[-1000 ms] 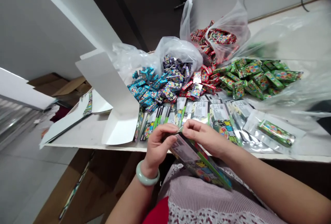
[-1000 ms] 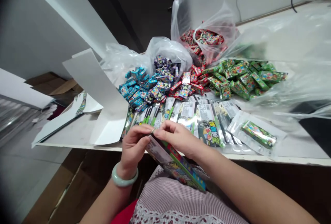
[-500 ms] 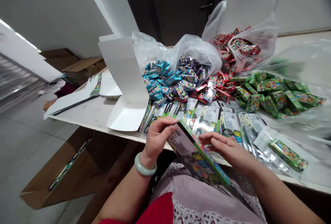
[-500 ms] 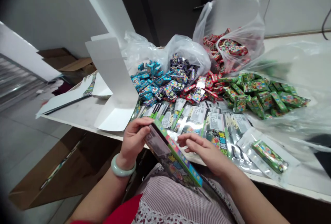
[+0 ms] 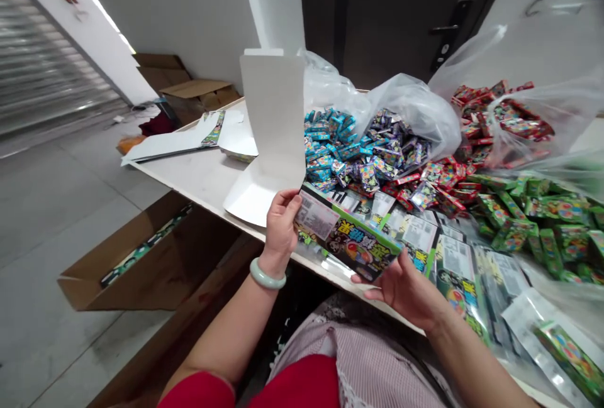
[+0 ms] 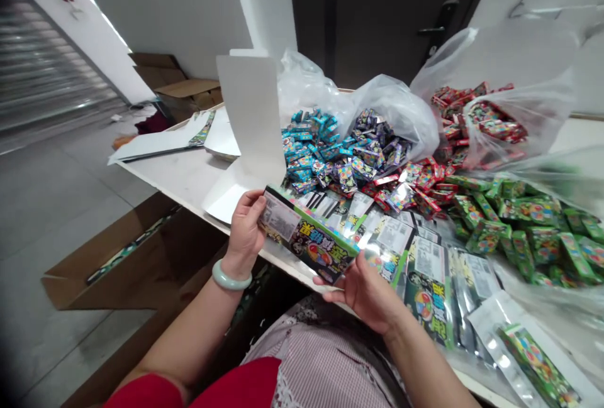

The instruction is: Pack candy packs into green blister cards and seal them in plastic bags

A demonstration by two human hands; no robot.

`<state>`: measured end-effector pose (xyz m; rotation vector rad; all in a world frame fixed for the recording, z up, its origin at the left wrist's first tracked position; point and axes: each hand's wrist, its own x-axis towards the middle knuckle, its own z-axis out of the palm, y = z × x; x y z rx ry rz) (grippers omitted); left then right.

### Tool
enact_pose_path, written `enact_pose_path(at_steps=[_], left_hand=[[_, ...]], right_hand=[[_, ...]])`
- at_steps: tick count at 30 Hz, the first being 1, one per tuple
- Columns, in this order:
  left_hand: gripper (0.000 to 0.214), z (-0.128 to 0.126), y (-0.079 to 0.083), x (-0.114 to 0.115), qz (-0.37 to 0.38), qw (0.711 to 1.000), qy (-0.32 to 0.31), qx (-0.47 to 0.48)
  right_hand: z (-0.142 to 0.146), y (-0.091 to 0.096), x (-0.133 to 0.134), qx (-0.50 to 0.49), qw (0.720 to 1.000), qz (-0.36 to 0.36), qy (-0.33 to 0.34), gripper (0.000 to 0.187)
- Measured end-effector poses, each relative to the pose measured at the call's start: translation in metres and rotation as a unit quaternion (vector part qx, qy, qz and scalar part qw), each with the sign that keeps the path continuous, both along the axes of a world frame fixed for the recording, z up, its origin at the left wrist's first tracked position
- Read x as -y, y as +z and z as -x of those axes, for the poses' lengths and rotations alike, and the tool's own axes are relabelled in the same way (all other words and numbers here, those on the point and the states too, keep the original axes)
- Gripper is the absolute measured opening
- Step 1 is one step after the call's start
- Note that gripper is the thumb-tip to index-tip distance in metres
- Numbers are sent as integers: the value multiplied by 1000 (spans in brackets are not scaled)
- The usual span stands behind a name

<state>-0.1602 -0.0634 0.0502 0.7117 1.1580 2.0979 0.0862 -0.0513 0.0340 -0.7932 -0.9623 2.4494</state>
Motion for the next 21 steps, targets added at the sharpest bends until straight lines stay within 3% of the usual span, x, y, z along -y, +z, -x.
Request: enact_pose_path(at_steps=[3,5,7,8,9,11,13,15,17,21], left_hand=[[28,17,-1,3,-13,1000,23,-10],[28,28,-3,5,-22,999,32,-14],[28,37,-5,7,-30,999,36,-16],[28,41,-6,7,-35,999,39,-16],[27,45,-7,8,-39,998,39,-17],[21,50,-11,11,-46,998,27,-20],[16,52,-16,15,-46,999,-10,-6],[18,53,-22,20,-38,997,-57,33],[28,53,-27,24,-19,993,-86,77],[36,52,-32,27,28,990,-93,105]], right_hand=[[16,5,-9,11,1000,-27,0,64],[26,6,-14,32,997,-69,-12,57],[36,5,-19,89,980,-168,-55,42],[39,5,-21,120,958,-243,-90,33],[41,4,-24,142,925,-330,-128,25],[41,5,-30,147,825,-513,-187,17],[36,7,-37,132,709,-661,-207,30],[30,10,-43,129,625,-746,-191,45],[25,13,-47,131,579,-786,-171,53],[26,15,-46,121,527,-829,-141,57]])
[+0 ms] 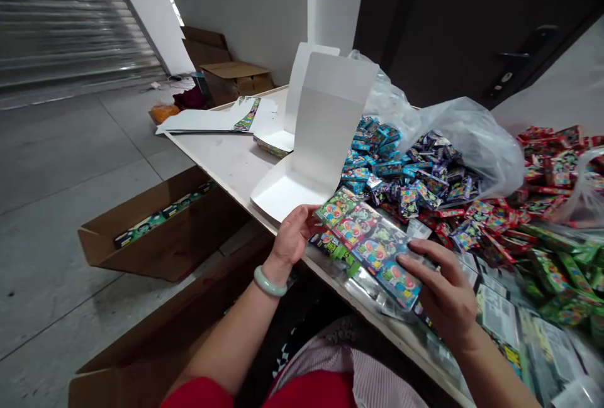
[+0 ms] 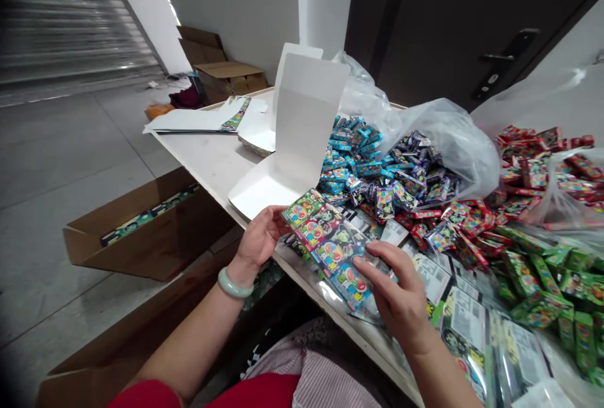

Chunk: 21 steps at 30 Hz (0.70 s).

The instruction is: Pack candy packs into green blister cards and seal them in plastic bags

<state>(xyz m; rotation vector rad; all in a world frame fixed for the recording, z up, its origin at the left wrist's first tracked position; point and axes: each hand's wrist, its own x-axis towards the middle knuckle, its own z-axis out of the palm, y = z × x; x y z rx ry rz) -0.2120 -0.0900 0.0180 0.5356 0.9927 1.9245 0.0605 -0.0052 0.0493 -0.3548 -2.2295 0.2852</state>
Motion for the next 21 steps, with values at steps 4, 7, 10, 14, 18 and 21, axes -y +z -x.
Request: enact_pose_path(at_steps=[4,7,10,14,18,21], left_hand=[[31,5,4,1,38,999,16,-18],[31,28,8,2,62,996,58,-36],[28,71,13,0,90,987,123,-57],[18,131,14,-12,134,964,209,-92],[21,160,6,-35,190,943,233,-141],[30,164,-6,-53,225,933,220,-176]], right_hand=[[14,-7,-1,22,1000,-22,5,49],[27,-16,-5,49,999,5,-4,46],[33,-23,-7,67,997,43,-6,48],[29,-33,0,111,988,99,46,39],[23,-41,16,163,971,142,98,30],[19,-43,27,183,964,164,101,28]])
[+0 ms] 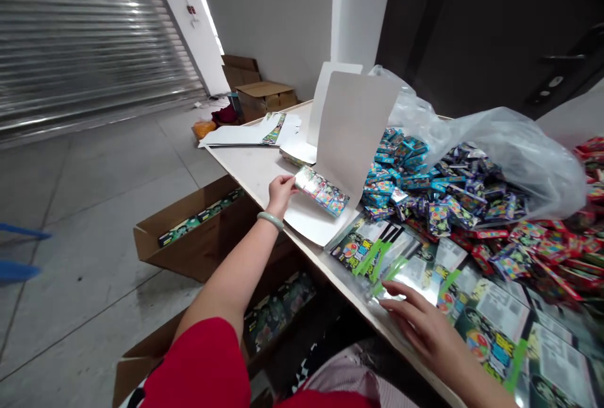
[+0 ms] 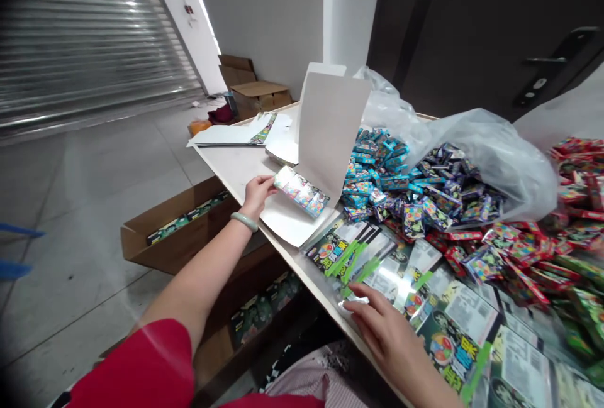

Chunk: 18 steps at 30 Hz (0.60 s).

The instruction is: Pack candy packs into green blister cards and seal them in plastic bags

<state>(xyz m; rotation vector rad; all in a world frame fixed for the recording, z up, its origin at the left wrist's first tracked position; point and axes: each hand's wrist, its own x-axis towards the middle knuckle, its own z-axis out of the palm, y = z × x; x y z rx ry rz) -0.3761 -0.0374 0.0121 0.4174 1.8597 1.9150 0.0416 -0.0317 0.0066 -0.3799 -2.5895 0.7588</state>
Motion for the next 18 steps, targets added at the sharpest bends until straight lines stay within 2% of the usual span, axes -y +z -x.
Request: enact_pose_path(at_steps=[5,10,13,18], left_hand=[[34,-1,-23,-18,71,996,-37,-42],[34,-1,-35,-20,131,978,-68,-148],[33,-6,-38,-15,162,951,-88,-248],[32,-17,-44,-5,216,889,-133,-382]], right_hand=[[-14,-3,2,17,1000,19,-14,28],[-22,-12,1,19,999,23,-19,27],[-19,-13,4,28,999,41,-19,27],[-14,-10,12,47,997,67,-14,27]])
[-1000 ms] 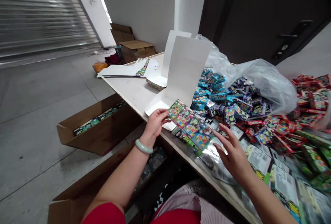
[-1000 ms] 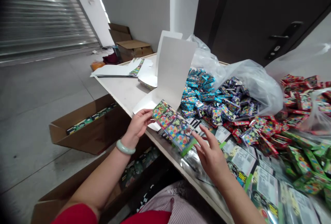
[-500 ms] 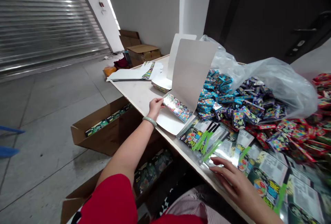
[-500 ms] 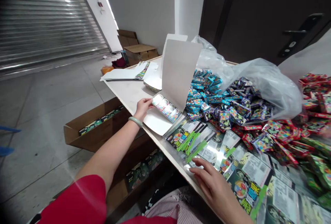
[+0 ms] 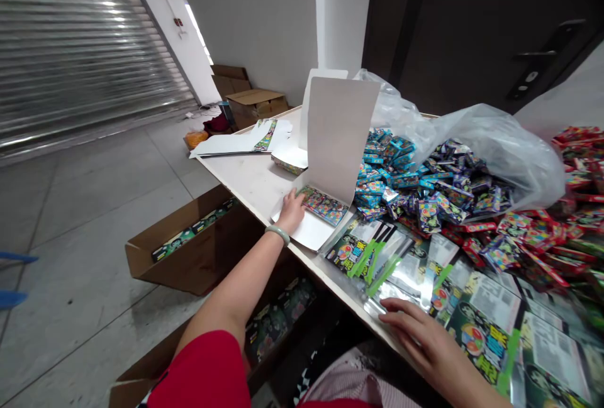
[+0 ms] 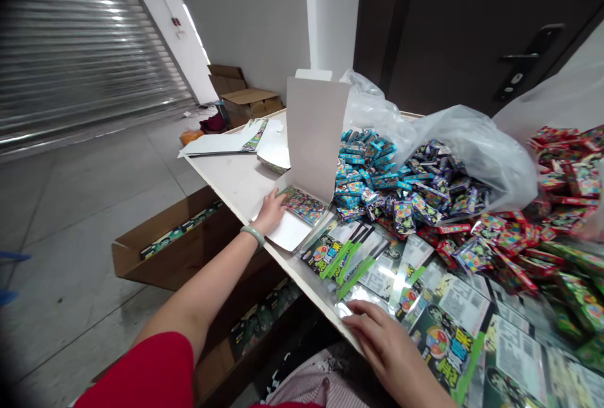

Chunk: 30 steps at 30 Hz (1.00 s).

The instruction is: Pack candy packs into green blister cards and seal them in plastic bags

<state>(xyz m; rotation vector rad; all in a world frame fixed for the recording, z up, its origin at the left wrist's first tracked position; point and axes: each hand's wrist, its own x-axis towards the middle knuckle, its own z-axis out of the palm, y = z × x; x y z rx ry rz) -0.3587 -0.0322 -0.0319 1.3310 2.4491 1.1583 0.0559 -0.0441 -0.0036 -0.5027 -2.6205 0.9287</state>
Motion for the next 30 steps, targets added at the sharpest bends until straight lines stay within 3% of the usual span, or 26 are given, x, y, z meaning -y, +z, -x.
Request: enact_pose_path(at_steps=[6,12,17,19,22,24,27,30], left_hand=[[31,-8,0,4,78,991,-47,-100],[25,-11,1,-3,133,969,-160,-137],[26,-15,23,-2,109,965,-196,-139],[31,-28,35,-1,79,966,-201,-138],[34,-82,50,7,6,964,-243,-112],[29,-142,54,16,-27,930,-358,-84],[30,-237,48,24,-3,861,-498,-109],[60,-300,33,22,97,853,-491,-149]], right_hand=[[-8,-4,6,17,1000,21,-3,28],[-12,8,20,21,999,46,-4,27],[-42,17,20,-36,997,35,-55,24],[-65,19,6,-15,992,11,-121,22],[-98,22,-33,69,956,-40,-282,22],[-108,22,-64,99,935,-59,-336,28],[-102,19,-99,154,928,-73,-333,66],[-85,14,-111,214,921,-84,-314,90]])
